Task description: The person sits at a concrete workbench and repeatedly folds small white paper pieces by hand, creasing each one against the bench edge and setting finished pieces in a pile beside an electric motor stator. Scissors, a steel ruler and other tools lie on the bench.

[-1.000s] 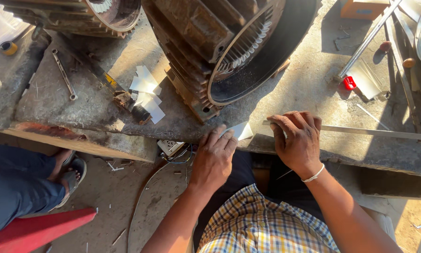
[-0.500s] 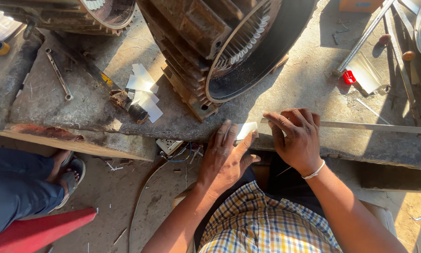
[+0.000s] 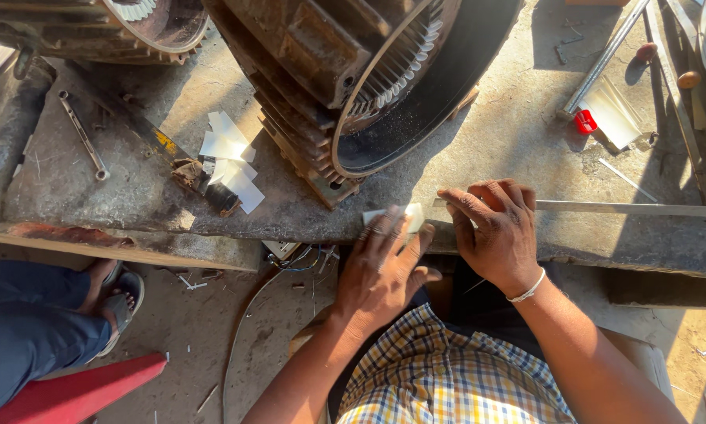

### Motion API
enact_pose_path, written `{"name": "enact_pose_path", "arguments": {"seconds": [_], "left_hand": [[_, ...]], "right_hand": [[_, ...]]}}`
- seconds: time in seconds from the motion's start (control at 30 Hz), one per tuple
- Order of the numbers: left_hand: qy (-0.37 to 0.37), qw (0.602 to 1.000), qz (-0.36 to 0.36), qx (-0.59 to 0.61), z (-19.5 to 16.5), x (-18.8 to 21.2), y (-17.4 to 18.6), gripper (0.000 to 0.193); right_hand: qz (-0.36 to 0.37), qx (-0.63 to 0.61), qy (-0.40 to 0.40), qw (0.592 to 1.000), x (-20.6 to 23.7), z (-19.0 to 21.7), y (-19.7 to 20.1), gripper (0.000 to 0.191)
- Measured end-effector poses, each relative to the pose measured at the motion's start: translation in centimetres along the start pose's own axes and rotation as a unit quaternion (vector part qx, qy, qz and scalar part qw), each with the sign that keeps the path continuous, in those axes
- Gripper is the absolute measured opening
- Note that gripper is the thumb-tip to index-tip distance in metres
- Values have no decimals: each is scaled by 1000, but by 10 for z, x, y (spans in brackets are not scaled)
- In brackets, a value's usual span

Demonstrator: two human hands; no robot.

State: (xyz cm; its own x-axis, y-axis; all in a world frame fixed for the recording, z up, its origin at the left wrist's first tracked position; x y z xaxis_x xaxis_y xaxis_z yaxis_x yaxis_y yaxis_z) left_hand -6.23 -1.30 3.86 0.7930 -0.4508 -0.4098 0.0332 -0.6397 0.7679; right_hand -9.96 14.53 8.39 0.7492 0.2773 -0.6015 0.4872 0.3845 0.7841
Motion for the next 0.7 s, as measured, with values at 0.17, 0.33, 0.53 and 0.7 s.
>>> {"name": "enact_pose_path", "arguments": {"seconds": [0.17,0.33,0.53,0.7], "left_hand": [[2,997,-17,-74,4,1,8,60],[-5,999,-28,-40,-1,-2,8,62],[10,999,-30,-28,0,-2,5,55],[-12,996,-28,-82,5,0,6,50]], "right_hand": [[-1,-9,-3,1000,0,-2,-1,30],[-5,-15,6,1000,-1,0,2,32],[59,-23,6,998,-10,7,-9,33],[105,-44,-34,993,-14,9,-15,30]]}}
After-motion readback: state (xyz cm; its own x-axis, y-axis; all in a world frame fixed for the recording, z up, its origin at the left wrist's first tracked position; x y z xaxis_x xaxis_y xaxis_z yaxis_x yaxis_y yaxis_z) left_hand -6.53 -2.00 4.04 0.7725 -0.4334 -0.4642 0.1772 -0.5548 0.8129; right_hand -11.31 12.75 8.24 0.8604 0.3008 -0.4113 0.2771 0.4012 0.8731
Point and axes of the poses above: each hand's wrist, its own x-axis away from the middle knuckle, its own y-axis out of the back of the hand, z = x × y, the point moved 7 cm from there along -x, towards the middle knuckle, and after that the axes turned 9 degrees about x, right-handed, at the moved point
